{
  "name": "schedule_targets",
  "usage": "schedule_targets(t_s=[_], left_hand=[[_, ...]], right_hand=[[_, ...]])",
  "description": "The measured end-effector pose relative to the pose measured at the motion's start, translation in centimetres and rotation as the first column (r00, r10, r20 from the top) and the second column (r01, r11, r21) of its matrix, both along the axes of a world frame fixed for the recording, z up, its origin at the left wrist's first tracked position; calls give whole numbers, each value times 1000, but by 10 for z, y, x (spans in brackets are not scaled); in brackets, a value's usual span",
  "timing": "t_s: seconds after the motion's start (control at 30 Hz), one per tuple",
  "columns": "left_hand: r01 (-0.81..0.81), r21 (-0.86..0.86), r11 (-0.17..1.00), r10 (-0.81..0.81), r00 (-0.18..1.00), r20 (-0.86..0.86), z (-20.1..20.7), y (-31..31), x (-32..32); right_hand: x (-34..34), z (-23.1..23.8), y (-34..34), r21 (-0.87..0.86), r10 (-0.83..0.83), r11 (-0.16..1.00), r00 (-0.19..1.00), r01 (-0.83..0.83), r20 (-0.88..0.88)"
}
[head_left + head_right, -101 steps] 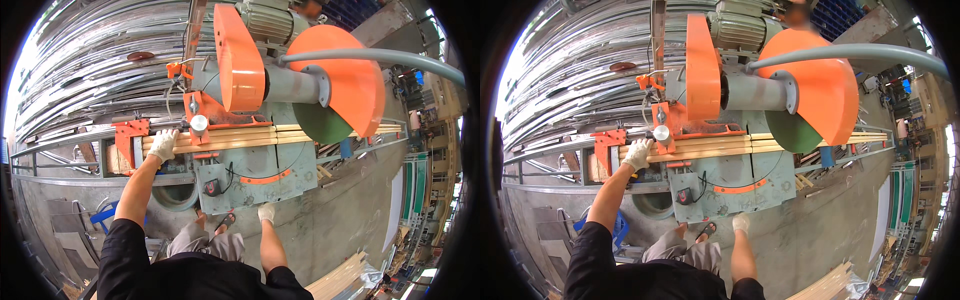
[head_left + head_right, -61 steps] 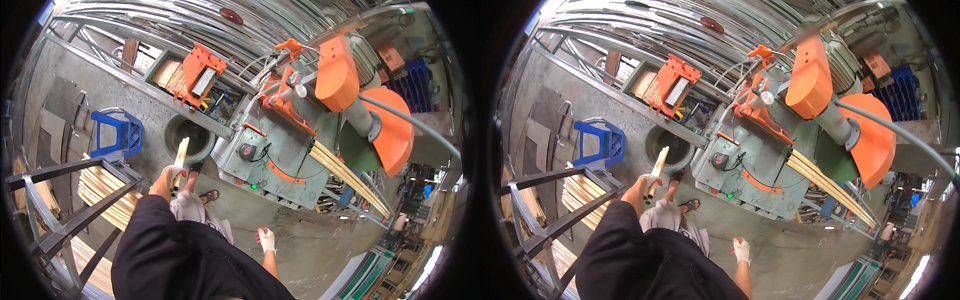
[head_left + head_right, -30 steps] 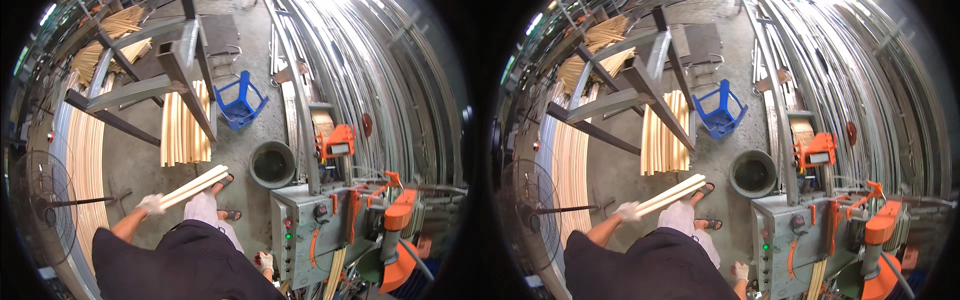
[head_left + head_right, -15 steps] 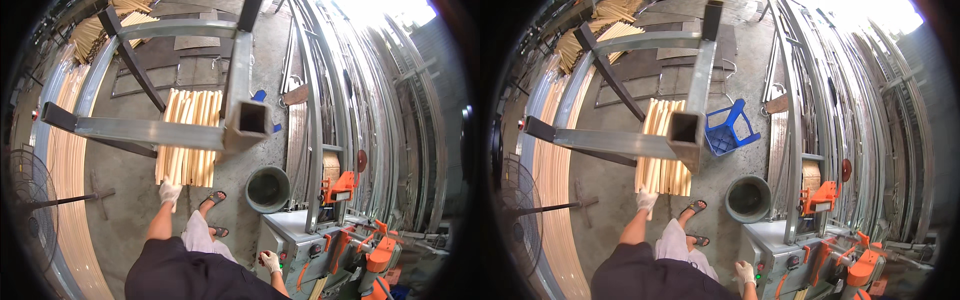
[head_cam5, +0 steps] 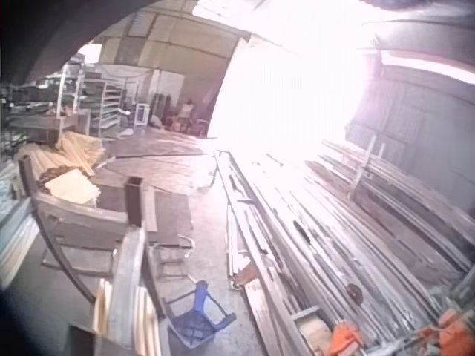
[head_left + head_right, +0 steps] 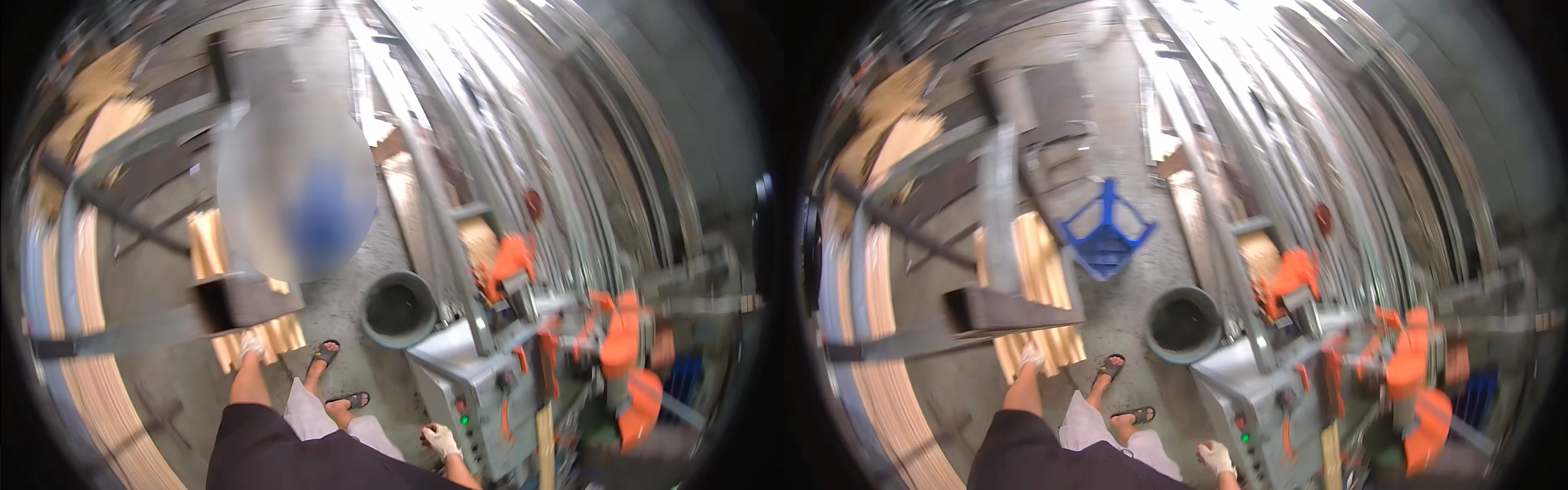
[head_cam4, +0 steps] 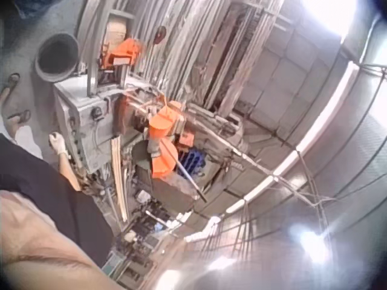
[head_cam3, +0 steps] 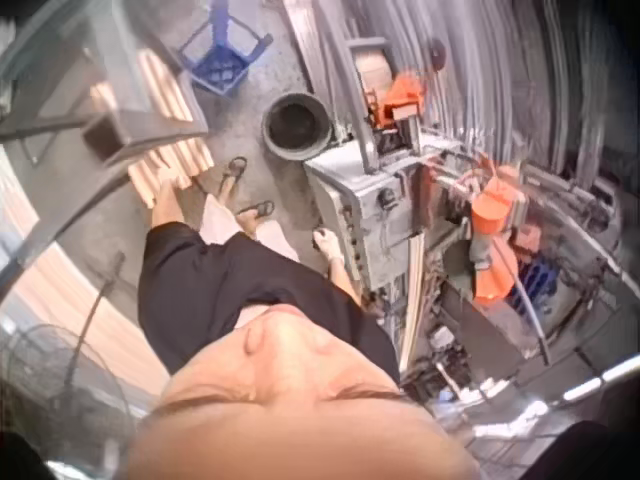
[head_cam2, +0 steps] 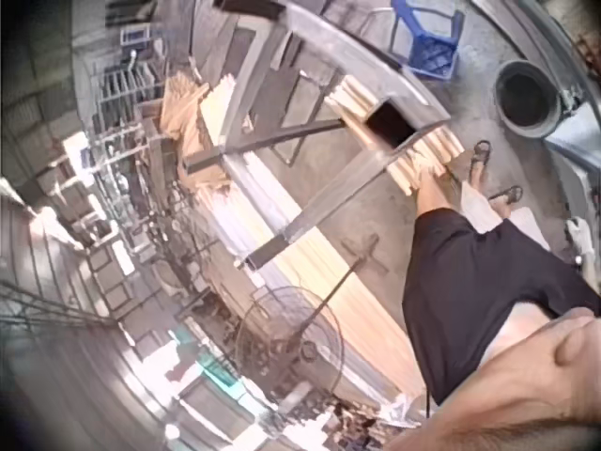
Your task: The person picks up several metal tubes from a stack, carries them to a chop saw station, aligns them under the blade, and uses the saw to cut them into sections.
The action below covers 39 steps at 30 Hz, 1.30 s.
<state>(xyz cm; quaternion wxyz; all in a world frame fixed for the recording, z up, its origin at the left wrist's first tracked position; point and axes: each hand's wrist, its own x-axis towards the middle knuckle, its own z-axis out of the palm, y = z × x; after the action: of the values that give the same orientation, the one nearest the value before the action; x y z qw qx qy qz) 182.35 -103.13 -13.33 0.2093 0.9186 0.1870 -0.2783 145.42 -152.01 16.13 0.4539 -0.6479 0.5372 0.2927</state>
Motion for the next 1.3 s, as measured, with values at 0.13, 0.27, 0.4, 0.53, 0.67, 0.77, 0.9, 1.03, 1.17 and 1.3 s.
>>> schedule_targets(t_s=[0.13, 0.27, 0.4, 0.53, 0.67, 0.77, 0.9, 1.03, 1.17, 1.3], left_hand=[[-205, -164, 965, 166, 960, -224, 11, 49, -45], [-156, -314, 936, 136, 987, -84, 44, -9, -47], [-217, 10, 976, 210, 957, 199, 42, -32, -15], [-216, 319, 923, 149, 964, 221, 36, 6, 9], [-287, 311, 906, 158, 911, 382, -49, 92, 2], [-321, -11, 947, 316, 924, 217, -82, 76, 8], [-437, -278, 856, 462, 887, 28, -66, 134, 25], [-106, 96, 990, 88, 980, 177, -34, 90, 4], [-6, 153, 988, -41, 952, 303, -10, 76, 9], [134, 276, 952, -187, 966, 177, -8, 80, 33]], right_hand=[[-51, -34, -25, -15, 156, 988, 985, -156, 69], [-178, -44, 25, 29, -415, 909, 909, 416, -36], [-240, -40, 77, 168, -384, 887, 890, 429, -246], [-257, -67, 56, 194, -351, 888, 886, 417, -302], [-233, -93, 39, 175, -417, 867, 871, 467, -259], [-220, -91, 45, 111, -528, 817, 811, 566, -251], [-183, -95, 48, 192, -445, 846, 857, 497, -261], [-160, -97, 58, 170, -400, 879, 882, 446, -247], [-134, -83, 77, 163, -454, 854, 860, 494, -233], [-131, -80, 70, 179, -359, 904, 916, 389, -177]])
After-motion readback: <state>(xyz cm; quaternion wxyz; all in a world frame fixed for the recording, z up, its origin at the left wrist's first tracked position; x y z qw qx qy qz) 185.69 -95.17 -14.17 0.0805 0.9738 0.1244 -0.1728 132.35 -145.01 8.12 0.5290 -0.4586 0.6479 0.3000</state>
